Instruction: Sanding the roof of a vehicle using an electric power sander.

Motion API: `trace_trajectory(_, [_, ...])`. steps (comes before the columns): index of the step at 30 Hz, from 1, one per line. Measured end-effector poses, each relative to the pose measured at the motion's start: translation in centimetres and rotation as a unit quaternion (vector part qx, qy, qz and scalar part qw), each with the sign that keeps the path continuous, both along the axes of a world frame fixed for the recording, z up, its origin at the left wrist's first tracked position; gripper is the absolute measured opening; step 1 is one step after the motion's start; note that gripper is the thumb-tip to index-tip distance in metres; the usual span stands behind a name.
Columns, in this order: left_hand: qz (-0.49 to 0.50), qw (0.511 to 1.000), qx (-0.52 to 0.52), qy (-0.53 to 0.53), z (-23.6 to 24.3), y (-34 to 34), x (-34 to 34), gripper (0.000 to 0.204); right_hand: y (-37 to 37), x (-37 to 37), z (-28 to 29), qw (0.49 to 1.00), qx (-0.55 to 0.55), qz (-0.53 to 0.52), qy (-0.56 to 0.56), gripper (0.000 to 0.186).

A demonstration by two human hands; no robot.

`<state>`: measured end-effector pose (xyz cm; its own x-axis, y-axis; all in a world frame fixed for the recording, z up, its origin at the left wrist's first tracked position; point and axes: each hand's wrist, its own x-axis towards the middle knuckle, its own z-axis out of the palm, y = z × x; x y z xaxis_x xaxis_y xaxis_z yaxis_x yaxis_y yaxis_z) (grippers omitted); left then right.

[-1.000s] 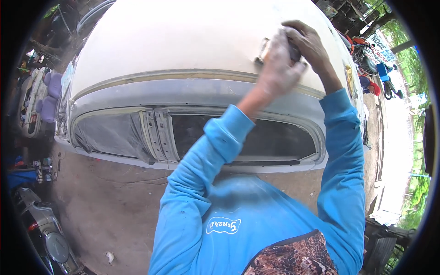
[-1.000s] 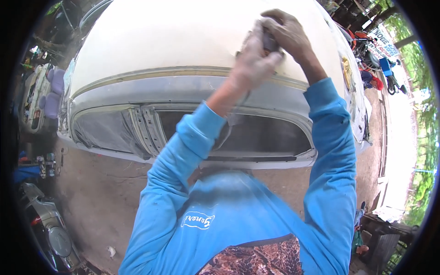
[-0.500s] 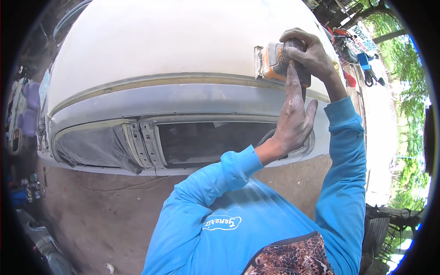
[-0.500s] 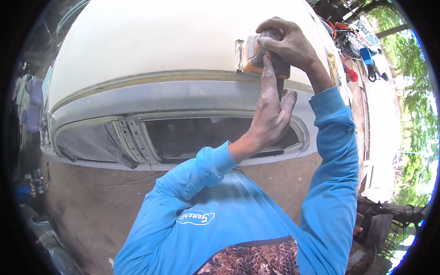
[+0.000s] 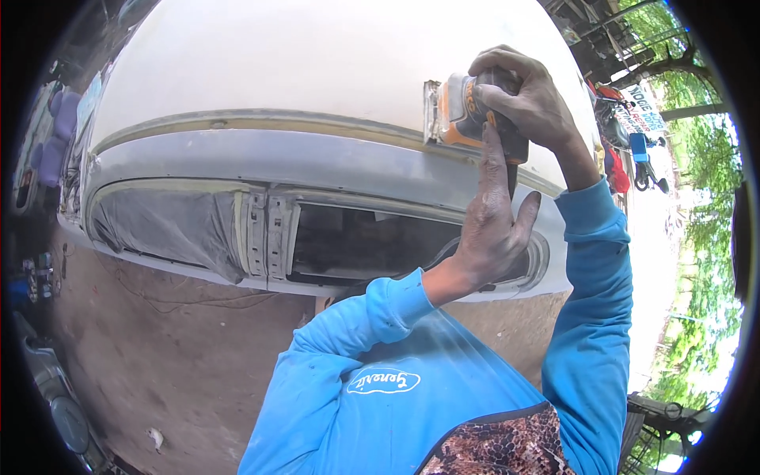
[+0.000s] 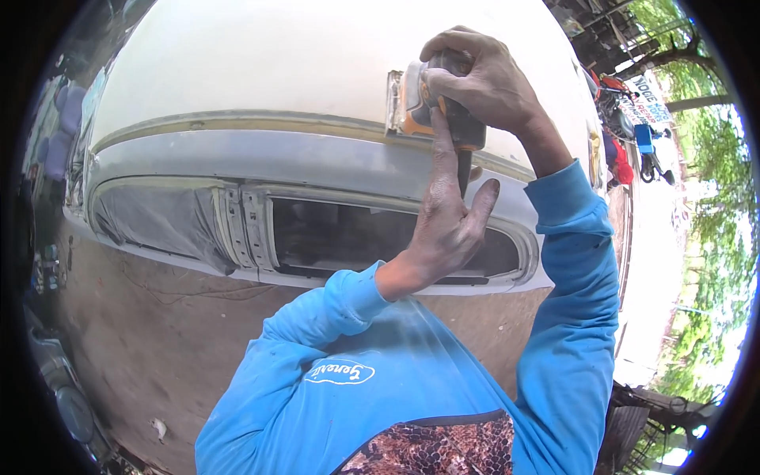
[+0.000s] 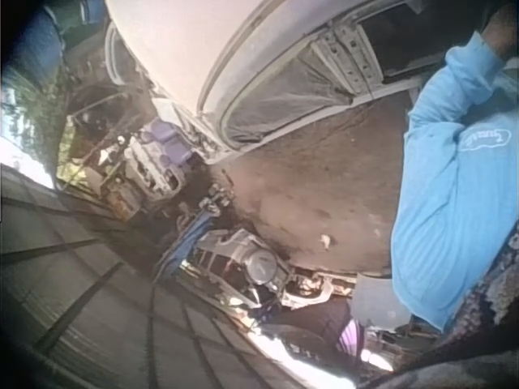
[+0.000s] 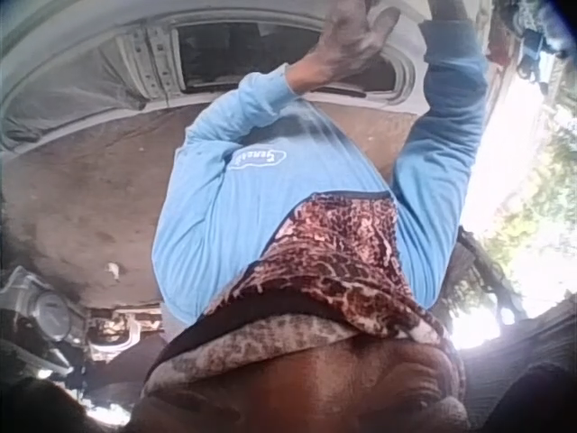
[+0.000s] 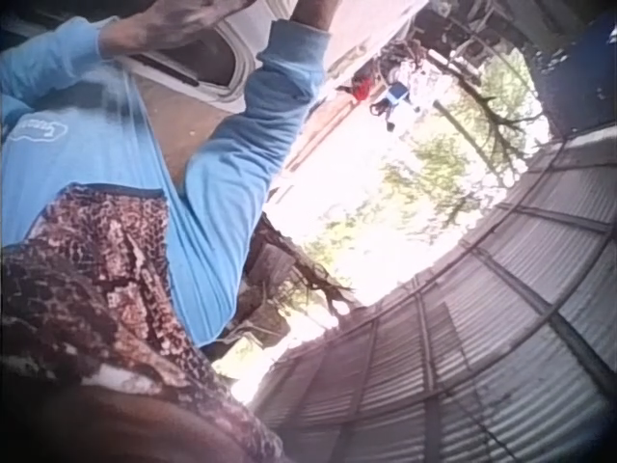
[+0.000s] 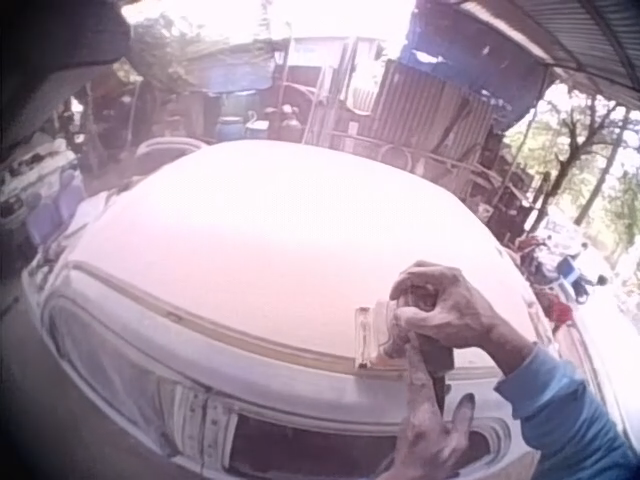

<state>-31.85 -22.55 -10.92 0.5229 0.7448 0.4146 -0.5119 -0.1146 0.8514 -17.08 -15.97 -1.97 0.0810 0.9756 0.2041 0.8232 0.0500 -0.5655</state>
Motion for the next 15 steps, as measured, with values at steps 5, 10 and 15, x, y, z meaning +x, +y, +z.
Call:
trace_trajectory(5, [0.032,0.999,-0.008,0.005,0.3,1.0,-1.3,0.094,1.7,-1.6,0.3,1.000,-0.004,0.009,-0.005,0.032])
trace_trajectory(10, [0.082,0.997,0.006,0.010,-0.1,2.3,-2.5,0.094,3.7,-3.7,0.3,0.999,0.000,0.029,-0.018,0.033])
trace_trajectory(15, [0.111,0.994,-0.003,0.010,0.0,3.8,-4.1,0.098,6.0,-5.5,0.1,0.998,0.005,0.051,-0.046,0.034])
